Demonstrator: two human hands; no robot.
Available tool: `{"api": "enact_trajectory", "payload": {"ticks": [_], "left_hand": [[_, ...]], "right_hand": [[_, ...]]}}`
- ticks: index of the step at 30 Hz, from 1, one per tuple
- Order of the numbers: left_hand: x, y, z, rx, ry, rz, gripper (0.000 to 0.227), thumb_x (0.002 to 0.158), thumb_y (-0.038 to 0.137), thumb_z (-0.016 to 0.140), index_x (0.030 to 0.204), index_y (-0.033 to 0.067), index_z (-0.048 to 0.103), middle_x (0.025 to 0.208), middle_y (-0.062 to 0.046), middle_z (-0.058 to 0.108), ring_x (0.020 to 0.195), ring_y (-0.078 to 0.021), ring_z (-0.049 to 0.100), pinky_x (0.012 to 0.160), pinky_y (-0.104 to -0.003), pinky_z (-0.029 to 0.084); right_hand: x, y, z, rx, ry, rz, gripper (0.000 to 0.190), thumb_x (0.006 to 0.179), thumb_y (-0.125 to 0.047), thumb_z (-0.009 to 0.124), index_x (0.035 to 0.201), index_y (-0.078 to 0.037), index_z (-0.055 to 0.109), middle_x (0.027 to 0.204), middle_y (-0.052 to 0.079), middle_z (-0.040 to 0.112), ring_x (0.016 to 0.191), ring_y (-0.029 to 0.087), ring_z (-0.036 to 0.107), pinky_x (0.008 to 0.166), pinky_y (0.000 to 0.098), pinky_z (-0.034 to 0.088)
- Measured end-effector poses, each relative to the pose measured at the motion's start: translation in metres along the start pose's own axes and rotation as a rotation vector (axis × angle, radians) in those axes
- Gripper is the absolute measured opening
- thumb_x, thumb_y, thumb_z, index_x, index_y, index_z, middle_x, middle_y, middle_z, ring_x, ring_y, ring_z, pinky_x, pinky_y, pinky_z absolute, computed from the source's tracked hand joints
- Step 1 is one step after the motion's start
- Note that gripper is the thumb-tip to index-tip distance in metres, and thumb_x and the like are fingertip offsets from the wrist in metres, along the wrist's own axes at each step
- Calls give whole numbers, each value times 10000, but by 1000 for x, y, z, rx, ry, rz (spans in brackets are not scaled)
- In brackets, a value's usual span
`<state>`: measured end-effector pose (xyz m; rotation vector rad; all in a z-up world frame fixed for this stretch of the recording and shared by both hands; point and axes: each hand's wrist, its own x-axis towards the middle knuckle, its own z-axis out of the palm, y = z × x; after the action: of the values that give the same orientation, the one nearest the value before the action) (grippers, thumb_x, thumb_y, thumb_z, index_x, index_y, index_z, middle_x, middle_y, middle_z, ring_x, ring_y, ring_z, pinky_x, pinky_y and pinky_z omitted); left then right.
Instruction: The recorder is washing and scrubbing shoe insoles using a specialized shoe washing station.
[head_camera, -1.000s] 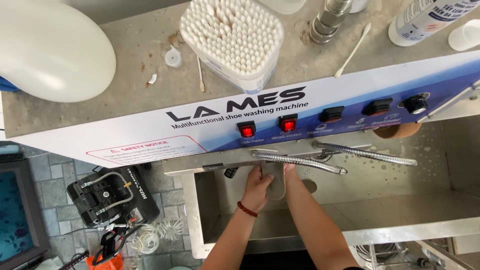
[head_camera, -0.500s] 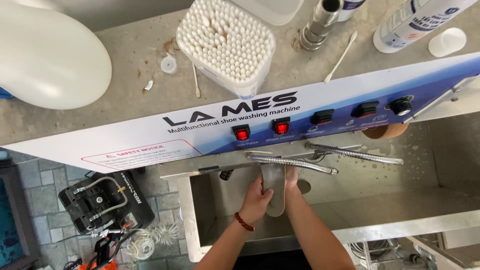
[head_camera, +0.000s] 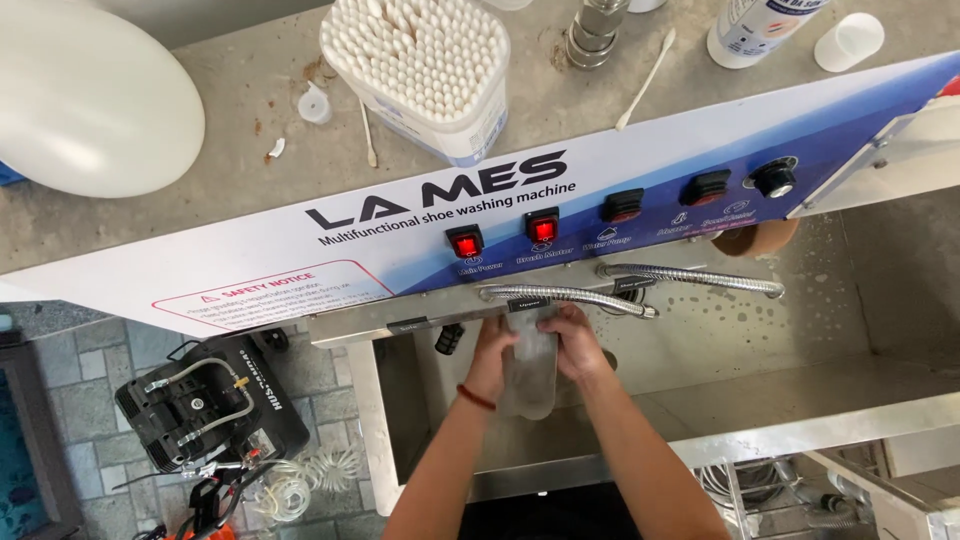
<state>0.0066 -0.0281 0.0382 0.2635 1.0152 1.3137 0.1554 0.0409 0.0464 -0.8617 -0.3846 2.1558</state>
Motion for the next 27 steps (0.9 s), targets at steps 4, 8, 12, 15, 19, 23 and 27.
{"api": "enact_trajectory", "payload": {"ticks": [4,8,12,15,19,23,27], "left_hand": [[76,-57,-53,-262,90,-123,395,920,13,675,1304,23,588,1237,-58,618,1118,-223,593,939,-378,503],[53,-28,-18,-484,88,-134,389,913,192,658,1253,13,594,1177,-104,653,1062,-248,639,886,-419,555],[18,-12,-1,-187,71,-23,534,768,9,744,1283,24,605,1171,-76,652,1048,-222,642,901,-361,554],[14,3,13,-169,99,13,496,794,23,747,1265,49,593,1174,-71,650,1055,-213,644,902,-368,555],[45,-7,-3,-350,144,4,366,885,22,707,1222,81,576,1187,-43,628,1082,-205,632,950,-391,551],[83,-60,-54,-588,253,7,301,979,198,656,1242,73,582,1221,-54,625,1112,-207,606,979,-392,529],[114,-118,-97,-444,123,275,284,1070,231,596,1305,81,542,1279,-43,581,1163,-196,565,1044,-382,502]], "right_hand": [[0,0,0,-47,70,41,279,848,66,605,1124,80,635,1052,150,725,929,207,709,880,351,557],[-19,2,-5,-171,23,-6,180,953,64,644,1127,109,636,1040,158,721,939,201,689,878,338,539],[-53,-5,12,-268,105,107,286,888,48,638,1173,27,654,1027,98,747,917,160,701,842,321,561],[-64,-2,8,-280,84,136,277,917,16,642,1193,28,656,1038,99,749,916,153,698,823,321,567],[-60,-7,15,-410,165,196,290,960,-59,620,1237,22,644,1032,101,734,887,156,685,764,329,558],[-56,4,-1,-516,86,231,267,974,-51,651,1212,66,623,1057,125,738,958,150,697,848,301,574],[-47,-4,10,-380,77,204,273,969,-76,608,1215,42,622,1064,110,740,938,152,687,821,309,561]]}}
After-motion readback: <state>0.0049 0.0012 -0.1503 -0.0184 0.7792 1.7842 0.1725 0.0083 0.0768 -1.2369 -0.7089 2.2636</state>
